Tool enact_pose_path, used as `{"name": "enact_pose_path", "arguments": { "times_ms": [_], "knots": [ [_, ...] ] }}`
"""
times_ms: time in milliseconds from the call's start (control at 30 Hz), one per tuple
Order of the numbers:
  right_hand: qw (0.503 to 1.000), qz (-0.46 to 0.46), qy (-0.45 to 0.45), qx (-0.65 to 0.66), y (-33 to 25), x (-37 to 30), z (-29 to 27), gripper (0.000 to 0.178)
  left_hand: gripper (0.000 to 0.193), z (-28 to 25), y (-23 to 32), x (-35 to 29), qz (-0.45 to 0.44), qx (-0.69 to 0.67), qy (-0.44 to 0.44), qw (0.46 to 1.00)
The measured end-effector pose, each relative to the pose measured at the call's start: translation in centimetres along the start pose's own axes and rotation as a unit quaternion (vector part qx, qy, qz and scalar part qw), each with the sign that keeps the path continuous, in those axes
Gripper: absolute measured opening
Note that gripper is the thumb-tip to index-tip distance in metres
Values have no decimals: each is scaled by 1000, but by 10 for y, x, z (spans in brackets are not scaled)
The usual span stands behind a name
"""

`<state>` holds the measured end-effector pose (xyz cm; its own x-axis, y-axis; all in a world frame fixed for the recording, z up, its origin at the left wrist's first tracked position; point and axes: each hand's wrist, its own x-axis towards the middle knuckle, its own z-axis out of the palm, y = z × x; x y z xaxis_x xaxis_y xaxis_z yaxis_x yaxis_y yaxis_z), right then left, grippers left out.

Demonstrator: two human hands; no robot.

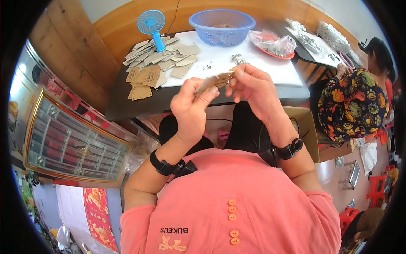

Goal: Assembling small leather/cardboard shoe components by inserting metal rivets into pre-punched holes by hand.

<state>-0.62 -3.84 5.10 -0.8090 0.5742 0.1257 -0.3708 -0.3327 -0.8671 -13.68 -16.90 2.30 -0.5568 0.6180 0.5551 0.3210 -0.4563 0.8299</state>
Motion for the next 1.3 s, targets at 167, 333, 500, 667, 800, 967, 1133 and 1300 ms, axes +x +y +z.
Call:
{"name": "enact_pose_path", "arguments": {
  "times_ms": [167,333,500,667,800,967,1133,1300],
  "knots": [
    [981,-72,6,-180,8,0,-6,10,19,-2,12,1,-147,-219,-2,965],
    [951,34,11,-308,-9,24,-12,9,31,-13,-3,5,-132,-21,29,991],
    [846,106,6,-523,14,71,-39,17,29,-13,-31,16,156,294,-40,942],
    [719,47,37,-693,22,59,-34,22,18,-17,-70,16,141,360,-161,908],
    [697,-115,35,-707,31,48,-45,17,13,-11,-67,20,131,396,-164,894],
    [693,-146,-42,-704,36,16,-38,14,12,-10,-75,23,142,405,-165,888],
    [727,40,-239,-643,94,6,-38,28,13,-14,-73,21,133,393,-176,893],
    [733,130,-309,-591,164,14,-25,37,16,-11,-50,14,243,438,-147,853]
  ]
}}
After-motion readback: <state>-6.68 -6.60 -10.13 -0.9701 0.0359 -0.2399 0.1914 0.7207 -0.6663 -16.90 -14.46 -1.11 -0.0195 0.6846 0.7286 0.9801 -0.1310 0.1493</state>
